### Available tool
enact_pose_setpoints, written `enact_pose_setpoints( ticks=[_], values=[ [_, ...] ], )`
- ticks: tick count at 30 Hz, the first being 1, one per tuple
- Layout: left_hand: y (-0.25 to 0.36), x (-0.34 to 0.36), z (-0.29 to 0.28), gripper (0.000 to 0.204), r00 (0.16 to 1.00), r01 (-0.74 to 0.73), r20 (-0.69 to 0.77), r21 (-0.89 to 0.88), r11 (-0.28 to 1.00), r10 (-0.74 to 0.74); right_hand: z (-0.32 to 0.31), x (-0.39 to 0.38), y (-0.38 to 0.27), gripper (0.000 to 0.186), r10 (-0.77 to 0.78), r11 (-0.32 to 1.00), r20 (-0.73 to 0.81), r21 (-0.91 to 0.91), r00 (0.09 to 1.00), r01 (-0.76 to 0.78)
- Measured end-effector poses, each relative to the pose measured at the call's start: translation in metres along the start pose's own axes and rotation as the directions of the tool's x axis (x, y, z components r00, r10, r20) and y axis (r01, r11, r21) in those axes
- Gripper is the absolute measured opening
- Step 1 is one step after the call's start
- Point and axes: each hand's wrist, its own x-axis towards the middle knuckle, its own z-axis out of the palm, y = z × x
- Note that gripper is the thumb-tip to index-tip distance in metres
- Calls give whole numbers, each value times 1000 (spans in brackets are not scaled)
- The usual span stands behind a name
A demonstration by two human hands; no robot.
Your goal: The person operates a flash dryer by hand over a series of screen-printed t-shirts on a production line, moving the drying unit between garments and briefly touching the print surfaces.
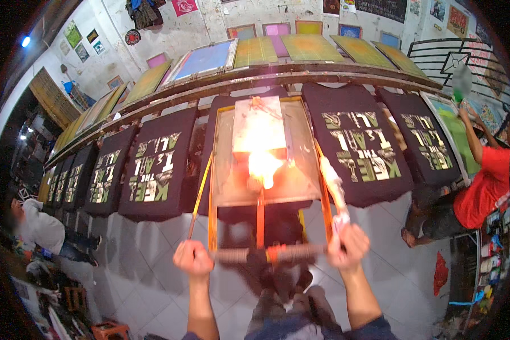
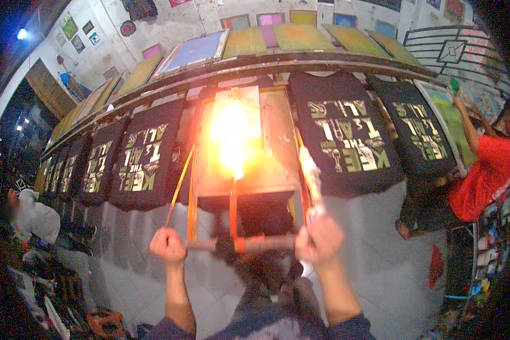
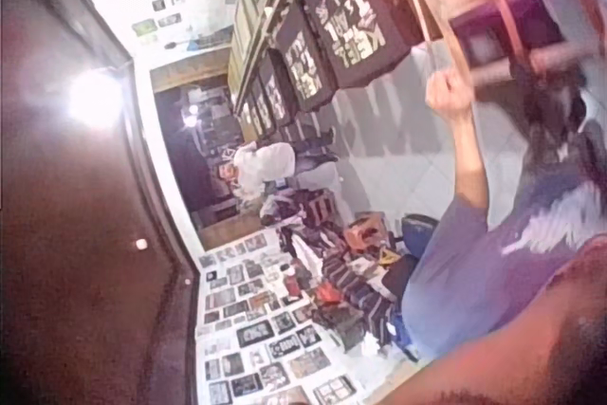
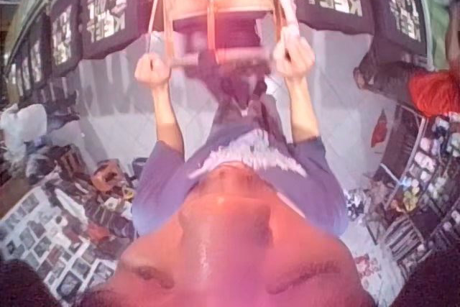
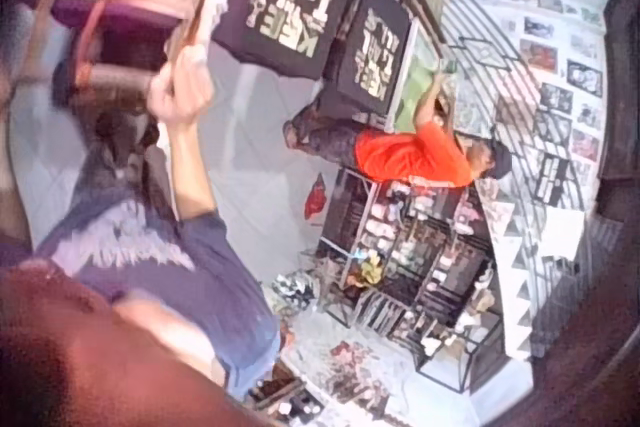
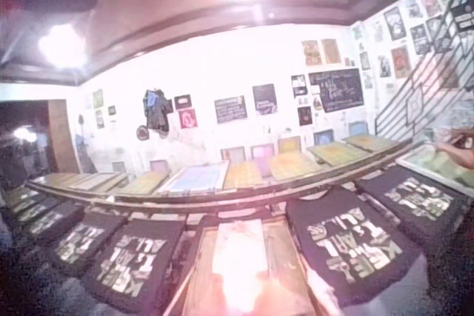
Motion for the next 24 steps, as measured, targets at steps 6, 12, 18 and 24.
enact_pose_setpoints(
  ticks=[6,12,18,24],
  values=[
    [18,-5,-18,6,978,175,119,-35,984,-170,-27,-39,-17,15,112,994,96,6,989,-113],
    [12,-23,-35,7,959,277,83,-74,958,-271,-19,-15,-45,15,246,969,95,-19,964,-246],
    [9,-16,-24,7,984,160,79,-37,986,-157,-23,-43,-25,19,162,986,40,-57,986,-160],
    [14,-12,-21,5,997,74,42,-54,996,-71,-23,-28,-21,18,54,998,44,-46,998,-52]
  ],
)
